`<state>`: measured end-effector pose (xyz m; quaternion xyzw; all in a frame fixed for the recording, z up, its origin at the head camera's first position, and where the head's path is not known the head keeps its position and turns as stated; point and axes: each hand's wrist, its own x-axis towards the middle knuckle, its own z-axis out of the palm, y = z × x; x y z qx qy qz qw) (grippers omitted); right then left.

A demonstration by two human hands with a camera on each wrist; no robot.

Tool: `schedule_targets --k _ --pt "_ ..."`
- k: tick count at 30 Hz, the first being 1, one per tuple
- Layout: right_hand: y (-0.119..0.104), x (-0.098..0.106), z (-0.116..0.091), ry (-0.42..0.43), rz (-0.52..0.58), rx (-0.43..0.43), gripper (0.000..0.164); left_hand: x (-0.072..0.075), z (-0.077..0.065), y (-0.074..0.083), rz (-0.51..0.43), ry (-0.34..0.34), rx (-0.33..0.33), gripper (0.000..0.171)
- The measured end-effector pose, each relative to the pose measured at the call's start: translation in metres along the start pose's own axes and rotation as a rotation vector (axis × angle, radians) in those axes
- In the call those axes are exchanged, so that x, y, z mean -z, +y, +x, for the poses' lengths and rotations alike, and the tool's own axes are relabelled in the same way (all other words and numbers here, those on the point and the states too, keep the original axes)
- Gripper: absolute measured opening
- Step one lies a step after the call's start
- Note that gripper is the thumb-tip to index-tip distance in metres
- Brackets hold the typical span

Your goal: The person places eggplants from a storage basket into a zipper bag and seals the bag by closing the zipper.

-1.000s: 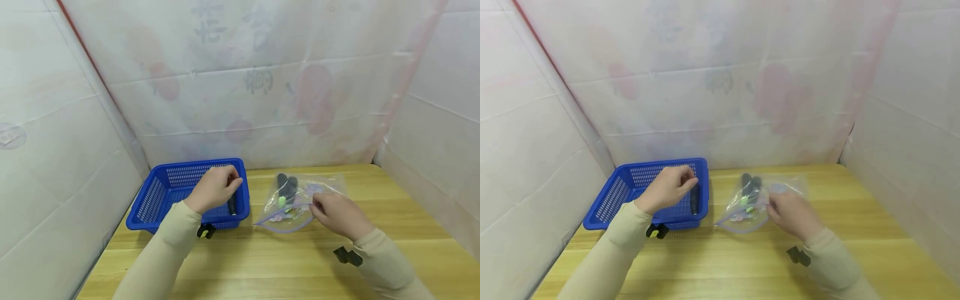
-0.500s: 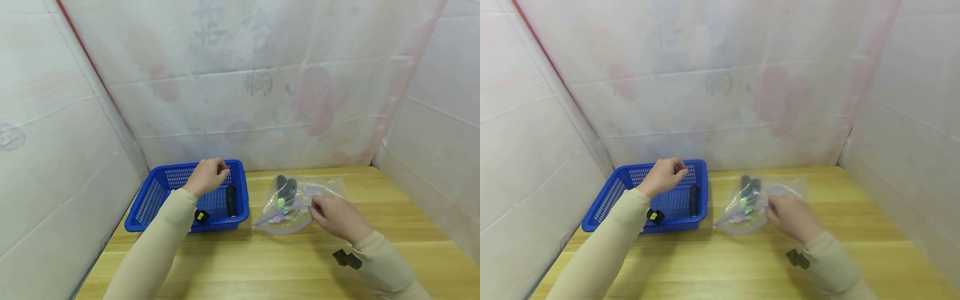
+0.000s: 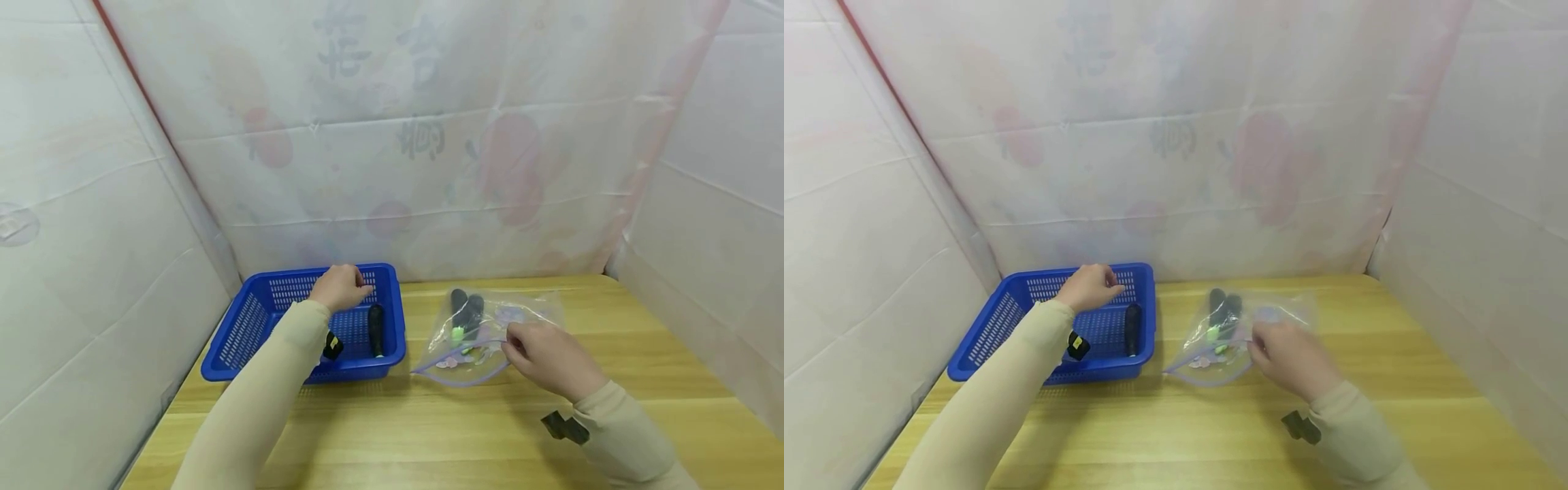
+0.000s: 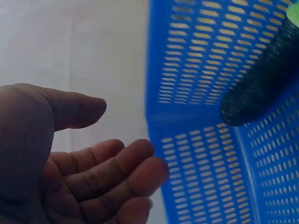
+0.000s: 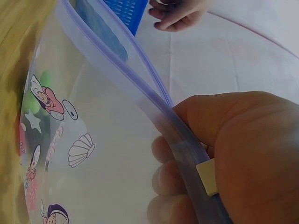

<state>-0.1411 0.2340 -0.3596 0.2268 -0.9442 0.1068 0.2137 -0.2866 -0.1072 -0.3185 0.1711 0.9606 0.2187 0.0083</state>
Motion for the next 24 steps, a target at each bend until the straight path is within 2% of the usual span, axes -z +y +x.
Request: schedule_targets --k 5,10,17,21,24 --pt "-0.001 0.000 -0.001 -0.003 0.006 -0.003 0.031 -0.007 0.009 -0.004 0.061 -0.064 0.051 0.032" --pt "-0.002 0.001 0.000 0.000 0.007 -0.003 0.031 -0.016 0.018 -0.009 0.094 -0.161 0.105 0.048" --pt "-0.003 0.003 0.000 0.027 -0.006 0.021 0.031 -0.027 0.022 -0.015 0.147 -0.280 0.159 0.046" --pt "-0.003 0.003 0.000 0.024 -0.006 0.021 0.031 -0.030 0.023 -0.016 0.153 -0.312 0.174 0.038" --pt "-0.003 0.004 -0.001 0.019 -0.006 0.017 0.031 -0.031 0.023 -0.014 0.159 -0.326 0.180 0.038"
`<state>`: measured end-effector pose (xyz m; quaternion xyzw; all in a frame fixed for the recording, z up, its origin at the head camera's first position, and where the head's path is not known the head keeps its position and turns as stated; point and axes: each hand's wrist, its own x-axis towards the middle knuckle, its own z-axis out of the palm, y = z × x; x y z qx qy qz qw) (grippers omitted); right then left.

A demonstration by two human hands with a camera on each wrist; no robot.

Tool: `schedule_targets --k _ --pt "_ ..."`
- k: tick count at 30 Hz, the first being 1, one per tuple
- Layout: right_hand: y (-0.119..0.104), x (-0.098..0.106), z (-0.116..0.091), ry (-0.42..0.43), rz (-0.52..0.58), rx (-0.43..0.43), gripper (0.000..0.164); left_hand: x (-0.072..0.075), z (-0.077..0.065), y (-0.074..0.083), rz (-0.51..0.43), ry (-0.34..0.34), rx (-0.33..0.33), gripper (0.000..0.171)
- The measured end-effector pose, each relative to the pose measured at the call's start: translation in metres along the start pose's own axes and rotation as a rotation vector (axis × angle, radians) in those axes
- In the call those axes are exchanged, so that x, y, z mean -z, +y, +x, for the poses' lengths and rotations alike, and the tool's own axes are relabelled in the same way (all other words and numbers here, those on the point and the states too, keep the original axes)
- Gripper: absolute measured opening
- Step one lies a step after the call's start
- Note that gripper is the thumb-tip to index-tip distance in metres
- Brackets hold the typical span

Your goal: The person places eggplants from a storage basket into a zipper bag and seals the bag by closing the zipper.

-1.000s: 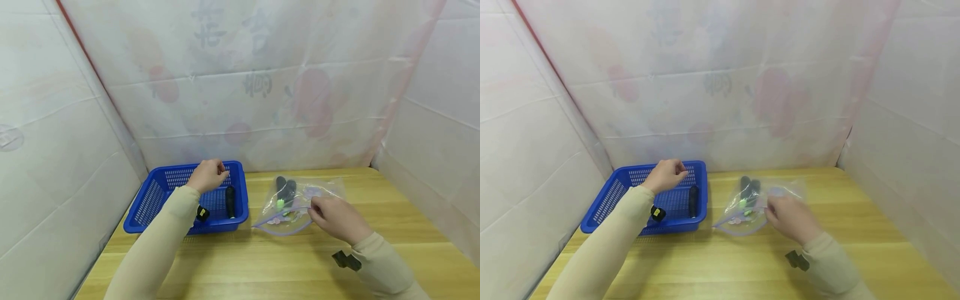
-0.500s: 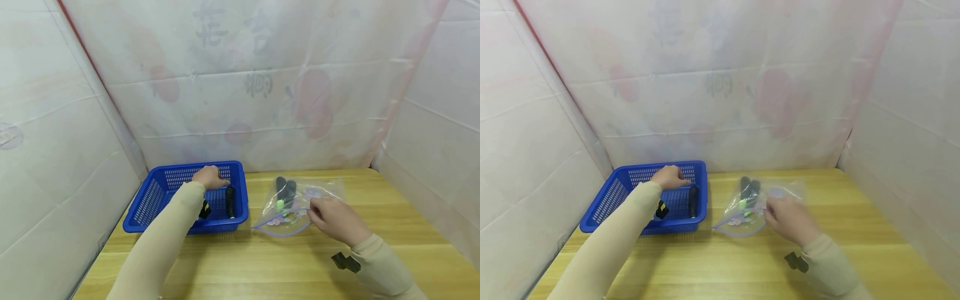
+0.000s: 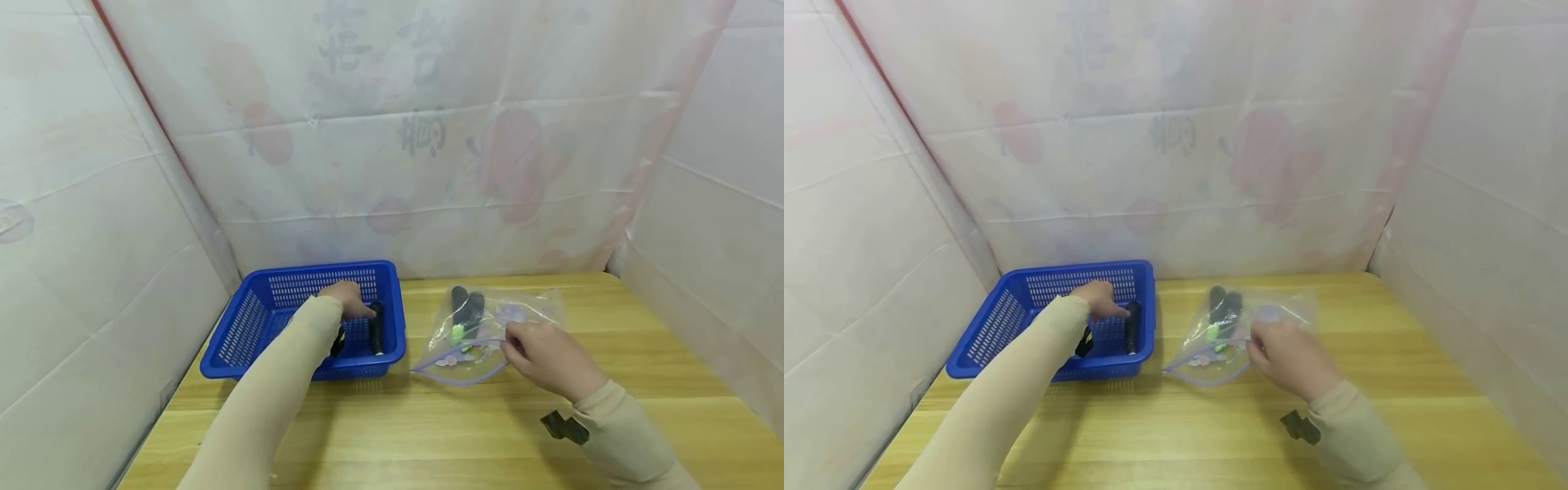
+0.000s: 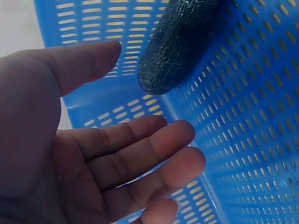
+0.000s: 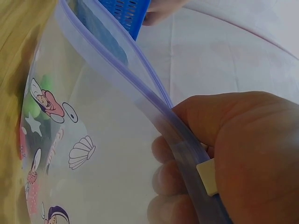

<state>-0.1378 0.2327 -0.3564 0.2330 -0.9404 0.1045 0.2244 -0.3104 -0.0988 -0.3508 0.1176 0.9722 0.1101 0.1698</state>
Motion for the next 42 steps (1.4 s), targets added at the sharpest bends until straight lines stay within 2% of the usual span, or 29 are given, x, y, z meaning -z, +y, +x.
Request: schedule_targets --k 6,12,17,25,32,42 --pt "-0.001 0.000 -0.001 -0.008 -0.002 -0.006 0.030 -0.002 0.000 0.006 0.005 -0.020 -0.009 0.040" --pt "-0.002 0.001 -0.001 0.002 -0.001 0.005 0.031 -0.012 0.003 0.011 -0.020 -0.046 -0.026 0.039" --pt "-0.004 0.002 -0.002 0.003 -0.007 0.005 0.031 -0.022 0.013 0.011 -0.034 -0.082 -0.001 0.040" --pt "-0.005 0.003 -0.003 -0.010 -0.007 -0.008 0.030 -0.032 0.018 0.011 -0.029 -0.110 0.053 0.049" --pt "-0.005 0.004 -0.005 -0.012 -0.012 -0.009 0.030 -0.034 0.018 0.011 -0.067 -0.148 0.081 0.051" --pt "-0.007 0.007 -0.006 -0.015 -0.007 -0.015 0.030 -0.034 0.018 0.010 -0.127 -0.183 0.092 0.045"
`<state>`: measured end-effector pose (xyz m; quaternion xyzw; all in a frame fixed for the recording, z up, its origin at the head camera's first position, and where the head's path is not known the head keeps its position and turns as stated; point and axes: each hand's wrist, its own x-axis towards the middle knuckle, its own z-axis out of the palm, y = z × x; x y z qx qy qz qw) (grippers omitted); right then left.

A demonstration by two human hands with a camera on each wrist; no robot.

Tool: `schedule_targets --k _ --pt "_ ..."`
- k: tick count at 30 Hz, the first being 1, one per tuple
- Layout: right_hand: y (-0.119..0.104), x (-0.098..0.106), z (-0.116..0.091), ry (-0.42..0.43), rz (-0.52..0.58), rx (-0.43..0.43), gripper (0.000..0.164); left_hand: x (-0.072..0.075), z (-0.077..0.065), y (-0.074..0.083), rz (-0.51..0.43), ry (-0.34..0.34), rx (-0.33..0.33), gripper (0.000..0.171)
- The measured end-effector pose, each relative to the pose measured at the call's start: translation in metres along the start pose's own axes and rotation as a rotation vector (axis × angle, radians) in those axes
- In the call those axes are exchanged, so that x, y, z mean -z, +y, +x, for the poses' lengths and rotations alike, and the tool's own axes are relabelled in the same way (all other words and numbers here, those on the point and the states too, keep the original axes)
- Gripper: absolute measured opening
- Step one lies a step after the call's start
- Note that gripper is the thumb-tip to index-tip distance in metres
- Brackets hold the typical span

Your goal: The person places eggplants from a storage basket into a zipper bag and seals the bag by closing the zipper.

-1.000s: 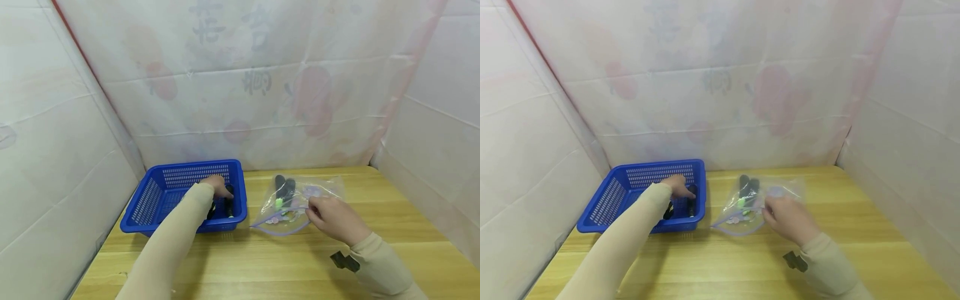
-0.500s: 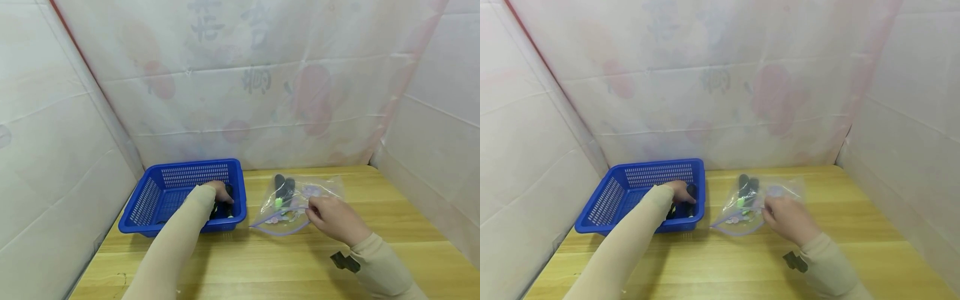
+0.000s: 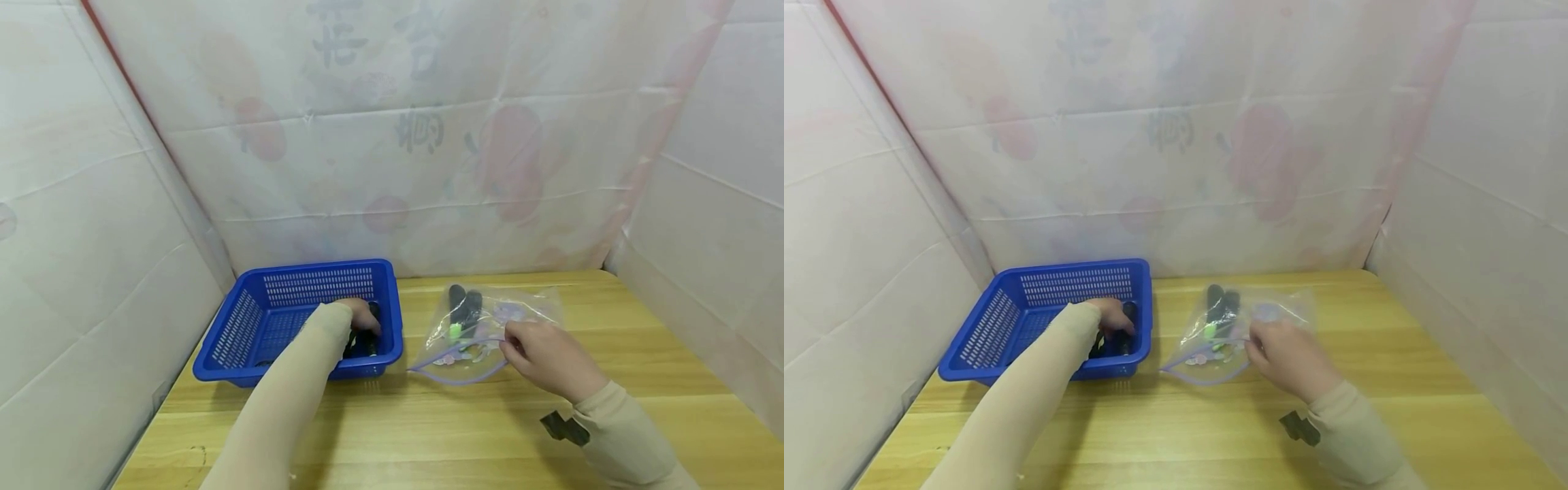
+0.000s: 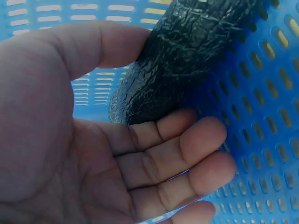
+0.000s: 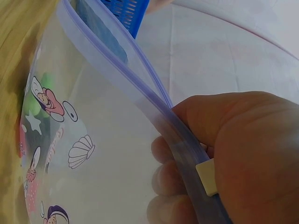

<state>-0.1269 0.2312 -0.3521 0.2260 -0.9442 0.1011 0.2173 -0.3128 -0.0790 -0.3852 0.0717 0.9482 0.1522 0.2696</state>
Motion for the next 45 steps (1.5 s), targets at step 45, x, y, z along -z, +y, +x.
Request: schedule_targets --k 45 --pt "0.003 -0.007 0.005 0.001 -0.002 0.003 0.031 0.023 -0.010 -0.008 0.023 0.066 -0.080 0.030"
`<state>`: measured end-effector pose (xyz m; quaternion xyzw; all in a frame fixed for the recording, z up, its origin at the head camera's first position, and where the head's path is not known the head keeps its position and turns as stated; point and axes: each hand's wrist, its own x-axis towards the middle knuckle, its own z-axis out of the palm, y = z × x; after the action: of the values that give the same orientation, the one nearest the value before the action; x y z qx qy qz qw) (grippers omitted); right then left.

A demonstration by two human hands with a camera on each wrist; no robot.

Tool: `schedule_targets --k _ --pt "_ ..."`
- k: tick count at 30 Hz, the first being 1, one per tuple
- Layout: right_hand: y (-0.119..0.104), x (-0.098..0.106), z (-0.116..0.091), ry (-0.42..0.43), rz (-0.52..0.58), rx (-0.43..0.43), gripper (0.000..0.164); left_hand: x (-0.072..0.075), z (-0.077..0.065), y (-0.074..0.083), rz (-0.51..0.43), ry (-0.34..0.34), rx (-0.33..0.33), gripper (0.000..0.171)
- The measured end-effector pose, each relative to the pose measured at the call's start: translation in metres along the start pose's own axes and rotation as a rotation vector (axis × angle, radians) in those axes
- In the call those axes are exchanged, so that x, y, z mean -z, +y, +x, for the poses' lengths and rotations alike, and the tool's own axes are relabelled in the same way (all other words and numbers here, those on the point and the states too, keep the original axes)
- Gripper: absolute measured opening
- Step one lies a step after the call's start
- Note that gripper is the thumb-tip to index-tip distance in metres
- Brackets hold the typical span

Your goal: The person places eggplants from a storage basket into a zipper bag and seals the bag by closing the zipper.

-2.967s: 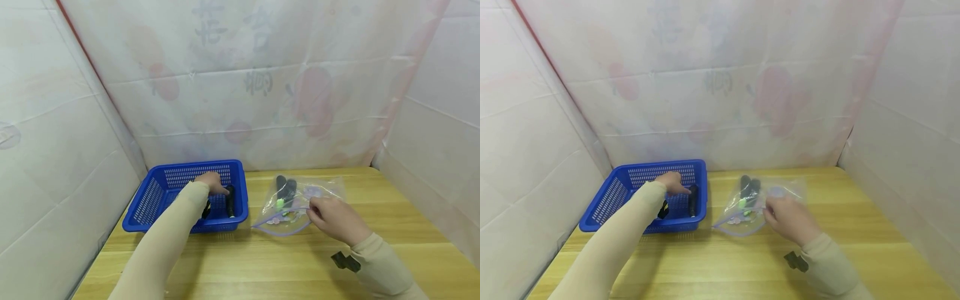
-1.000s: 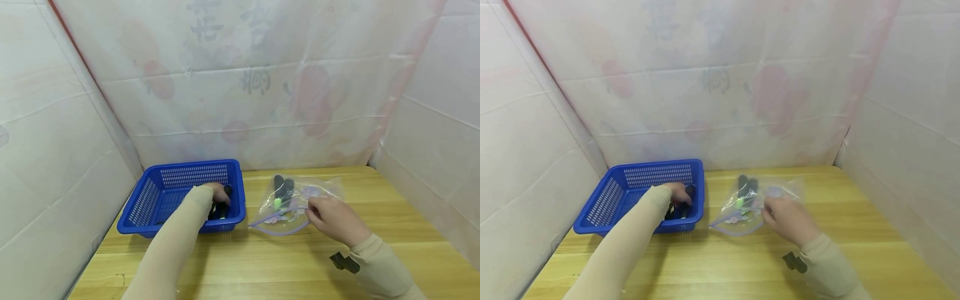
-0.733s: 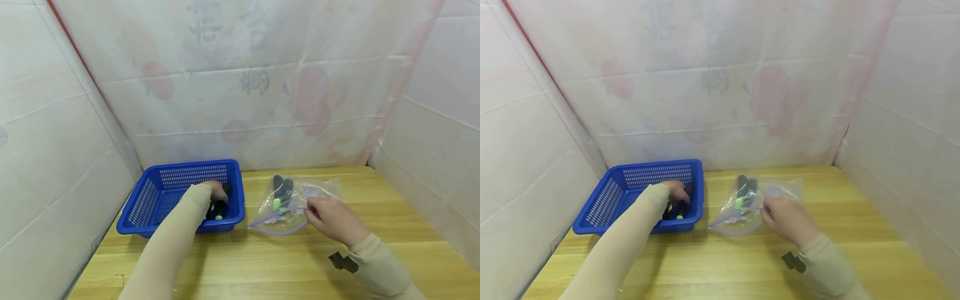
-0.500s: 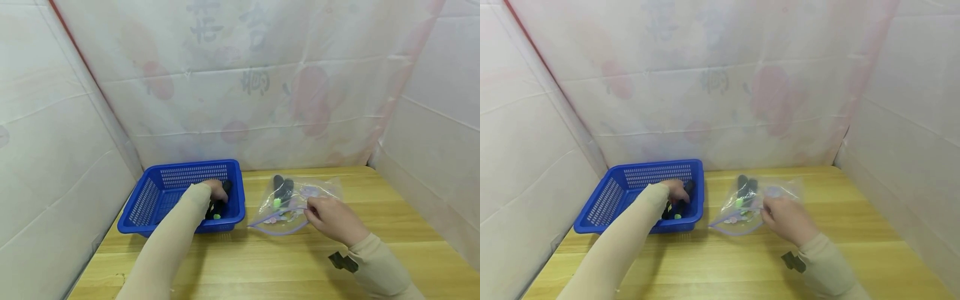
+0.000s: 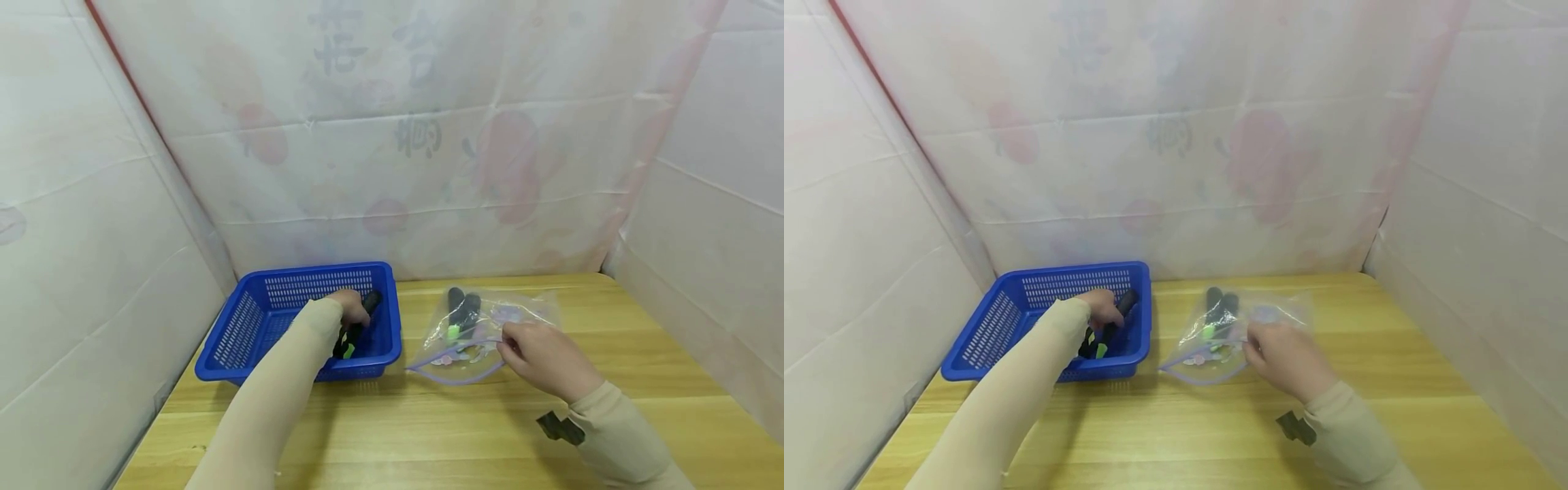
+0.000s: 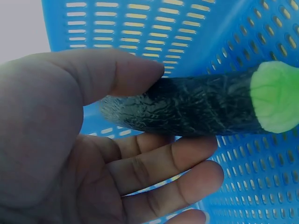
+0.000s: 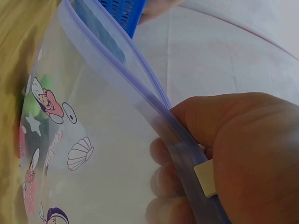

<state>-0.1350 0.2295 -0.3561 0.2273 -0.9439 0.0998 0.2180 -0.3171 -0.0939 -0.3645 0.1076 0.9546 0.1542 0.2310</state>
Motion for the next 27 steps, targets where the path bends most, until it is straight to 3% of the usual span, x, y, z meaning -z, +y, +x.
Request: schedule_targets --k 6,12,17,23,27 --pt "0.001 -0.004 0.001 0.004 0.001 -0.002 0.032 0.003 -0.001 -0.002 -0.034 0.000 -0.018 0.023" --pt "0.000 -0.005 0.003 -0.015 0.005 -0.012 0.032 0.004 -0.002 -0.008 -0.071 0.008 -0.022 0.026" --pt "-0.003 -0.005 0.005 -0.014 0.010 -0.006 0.032 0.008 -0.006 -0.014 -0.060 0.064 -0.060 0.034" --pt "-0.003 -0.005 0.007 -0.004 0.003 -0.001 0.033 0.015 -0.013 -0.020 -0.068 0.140 -0.093 0.054" --pt "-0.003 -0.005 0.008 0.001 0.003 0.006 0.033 0.020 -0.018 -0.023 -0.051 0.189 -0.127 0.049"
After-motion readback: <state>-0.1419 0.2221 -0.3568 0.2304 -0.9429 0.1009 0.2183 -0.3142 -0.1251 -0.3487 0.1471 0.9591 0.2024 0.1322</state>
